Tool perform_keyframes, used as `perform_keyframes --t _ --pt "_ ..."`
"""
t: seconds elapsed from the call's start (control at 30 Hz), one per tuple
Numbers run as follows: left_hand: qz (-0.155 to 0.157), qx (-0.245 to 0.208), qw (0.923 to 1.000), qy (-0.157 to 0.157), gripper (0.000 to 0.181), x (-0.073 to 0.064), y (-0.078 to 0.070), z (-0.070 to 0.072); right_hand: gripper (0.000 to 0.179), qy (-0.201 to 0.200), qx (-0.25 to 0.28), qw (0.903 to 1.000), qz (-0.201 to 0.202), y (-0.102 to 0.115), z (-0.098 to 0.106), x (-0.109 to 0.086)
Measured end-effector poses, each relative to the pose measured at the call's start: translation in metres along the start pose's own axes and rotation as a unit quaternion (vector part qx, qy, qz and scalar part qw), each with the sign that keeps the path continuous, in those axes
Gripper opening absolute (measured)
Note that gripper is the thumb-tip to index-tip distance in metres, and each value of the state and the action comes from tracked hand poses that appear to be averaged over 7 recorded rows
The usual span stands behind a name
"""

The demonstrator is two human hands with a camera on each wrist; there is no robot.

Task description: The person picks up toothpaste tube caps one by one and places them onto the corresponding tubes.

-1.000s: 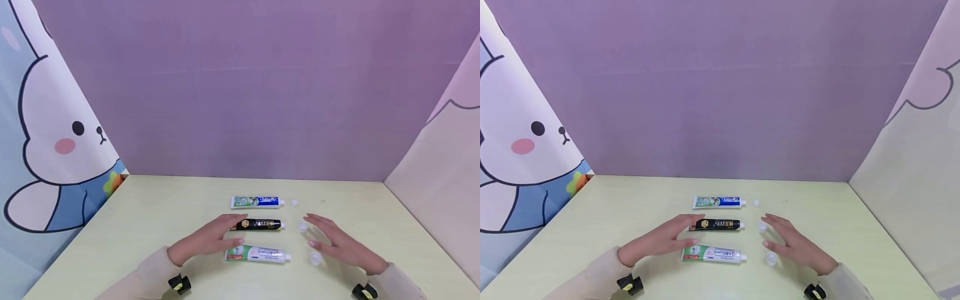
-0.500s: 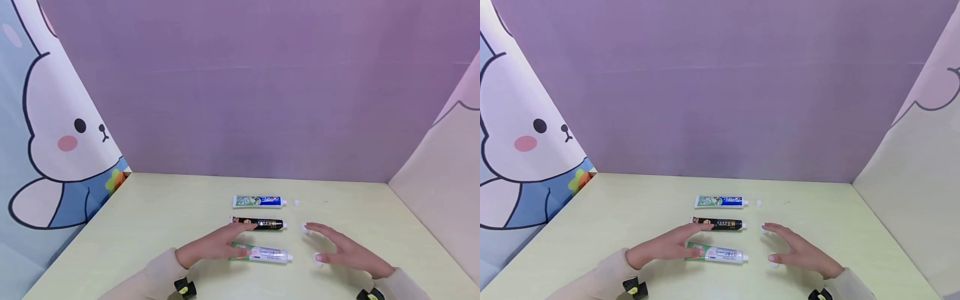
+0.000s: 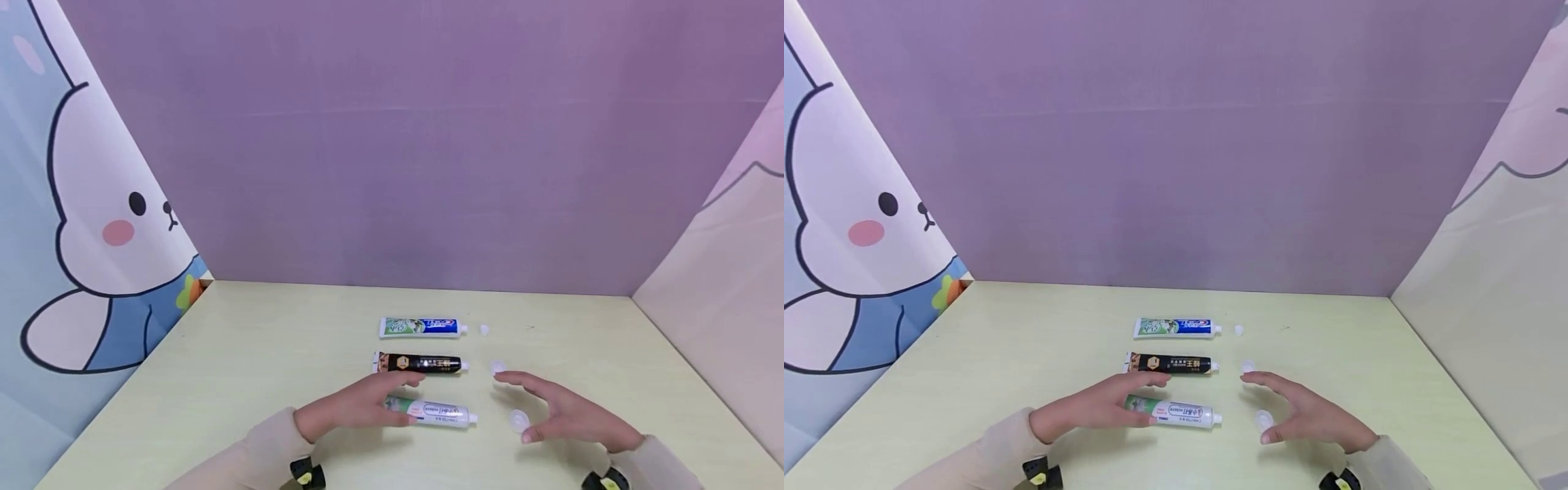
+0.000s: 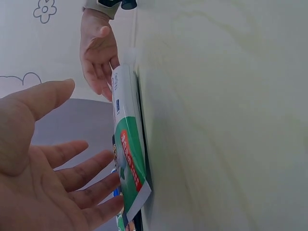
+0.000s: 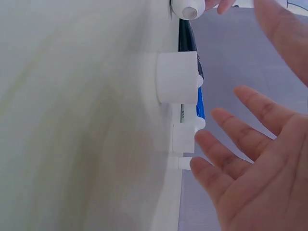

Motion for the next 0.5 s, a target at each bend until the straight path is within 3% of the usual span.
perform_keyframes --t 0.17,0.5 --pt "-0.003 -0.006 1.0000 0.003 0.063 0.004 0.001 -0.002 0.074 0.012 0.013 0.9998 0.000 -0.004 -0.001 -0.001" --pt "0.039 -0.012 0.9991 0.004 0.060 0.011 0.005 -0.001 0.065 0.017 0.034 0.9982 -0.046 -0.011 0.003 -0.001"
Point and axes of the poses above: each hand's wrist, its own x-axis towards the middle knuckle, its own z-axis out of the back of the hand, y = z × x, the point moved 3 cm from there along x, towards the middle knuckle, and after that the axes turned 4 degrees about y, right-handed, at the moved point
